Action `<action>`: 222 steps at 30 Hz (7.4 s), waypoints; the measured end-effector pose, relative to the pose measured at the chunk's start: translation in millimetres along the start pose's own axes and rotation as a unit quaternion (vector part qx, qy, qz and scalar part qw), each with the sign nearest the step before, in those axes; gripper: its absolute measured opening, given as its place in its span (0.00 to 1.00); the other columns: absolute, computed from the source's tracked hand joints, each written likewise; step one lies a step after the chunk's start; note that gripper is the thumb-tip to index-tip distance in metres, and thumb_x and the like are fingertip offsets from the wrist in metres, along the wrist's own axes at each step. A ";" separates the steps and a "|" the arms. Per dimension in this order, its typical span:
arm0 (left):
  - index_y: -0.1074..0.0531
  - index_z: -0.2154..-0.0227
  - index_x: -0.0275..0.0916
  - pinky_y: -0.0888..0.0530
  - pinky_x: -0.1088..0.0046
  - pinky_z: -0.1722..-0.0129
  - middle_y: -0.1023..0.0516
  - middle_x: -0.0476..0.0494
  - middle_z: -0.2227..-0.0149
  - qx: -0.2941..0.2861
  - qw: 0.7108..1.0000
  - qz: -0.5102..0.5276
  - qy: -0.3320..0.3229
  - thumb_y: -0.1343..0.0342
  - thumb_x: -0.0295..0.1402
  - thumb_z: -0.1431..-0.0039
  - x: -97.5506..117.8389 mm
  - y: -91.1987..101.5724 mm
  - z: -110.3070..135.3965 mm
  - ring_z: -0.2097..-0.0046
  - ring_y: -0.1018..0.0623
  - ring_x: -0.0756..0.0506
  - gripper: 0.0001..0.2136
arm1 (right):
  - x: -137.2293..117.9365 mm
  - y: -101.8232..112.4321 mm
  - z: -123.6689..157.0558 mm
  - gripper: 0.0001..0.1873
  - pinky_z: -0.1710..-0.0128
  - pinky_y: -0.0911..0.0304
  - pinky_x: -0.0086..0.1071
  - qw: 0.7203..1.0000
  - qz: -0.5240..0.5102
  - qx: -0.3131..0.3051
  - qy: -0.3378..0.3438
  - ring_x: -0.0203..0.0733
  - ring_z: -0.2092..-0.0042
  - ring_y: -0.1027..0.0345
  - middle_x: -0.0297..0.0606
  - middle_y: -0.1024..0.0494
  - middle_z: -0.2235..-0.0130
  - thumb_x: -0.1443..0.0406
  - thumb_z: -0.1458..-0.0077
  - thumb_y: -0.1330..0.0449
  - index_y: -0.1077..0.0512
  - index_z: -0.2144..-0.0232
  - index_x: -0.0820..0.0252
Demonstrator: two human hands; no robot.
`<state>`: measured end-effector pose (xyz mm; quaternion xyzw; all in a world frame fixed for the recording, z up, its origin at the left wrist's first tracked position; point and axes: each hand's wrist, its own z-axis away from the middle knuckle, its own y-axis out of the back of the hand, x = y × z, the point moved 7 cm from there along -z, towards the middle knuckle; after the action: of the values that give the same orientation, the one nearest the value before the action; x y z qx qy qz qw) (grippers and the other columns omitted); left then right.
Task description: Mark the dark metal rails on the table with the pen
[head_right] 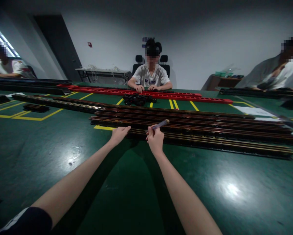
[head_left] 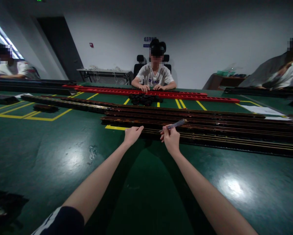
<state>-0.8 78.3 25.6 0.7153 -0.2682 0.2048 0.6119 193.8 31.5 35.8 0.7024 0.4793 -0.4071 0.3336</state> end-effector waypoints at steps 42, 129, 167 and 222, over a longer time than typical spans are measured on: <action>0.31 0.51 0.36 0.39 0.63 0.49 0.26 0.39 0.51 0.035 0.945 -0.171 -0.277 0.59 0.31 0.36 45.3 -12.0 25.3 0.49 0.30 0.42 0.16 | -1.4 14.8 -15.9 0.21 0.88 0.38 0.24 0.994 0.070 -0.085 0.010 0.33 0.82 0.35 0.33 0.30 0.77 0.47 0.46 0.45 0.35 0.69 0.60; 0.31 0.53 0.37 0.36 0.60 0.51 0.26 0.38 0.52 0.047 0.929 -0.196 -0.311 0.53 0.33 0.40 48.7 -12.6 28.5 0.51 0.27 0.40 0.15 | -7.4 18.6 -16.5 0.18 0.86 0.38 0.25 0.993 0.071 -0.093 0.021 0.33 0.83 0.36 0.33 0.30 0.78 0.51 0.45 0.46 0.35 0.70 0.60; 0.29 0.53 0.39 0.38 0.56 0.47 0.24 0.41 0.53 0.090 0.934 -0.215 -0.272 0.58 0.21 0.44 45.6 -4.7 28.1 0.50 0.27 0.41 0.20 | -7.2 19.5 -16.6 0.17 0.87 0.39 0.26 0.995 0.067 -0.074 0.013 0.34 0.83 0.36 0.33 0.30 0.78 0.51 0.45 0.45 0.36 0.70 0.60; 0.32 0.52 0.38 0.38 0.58 0.49 0.25 0.39 0.52 0.058 0.930 -0.215 -0.293 0.54 0.34 0.39 49.9 -12.9 29.3 0.50 0.28 0.40 0.14 | -7.8 24.4 -14.3 0.24 0.86 0.40 0.27 0.998 0.052 -0.032 0.024 0.35 0.83 0.36 0.33 0.30 0.79 0.44 0.48 0.45 0.36 0.70 0.60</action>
<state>44.9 44.2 41.8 0.8185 -0.2632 -0.1353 0.4925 218.8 32.9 51.1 0.7246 0.4631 -0.3566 0.3653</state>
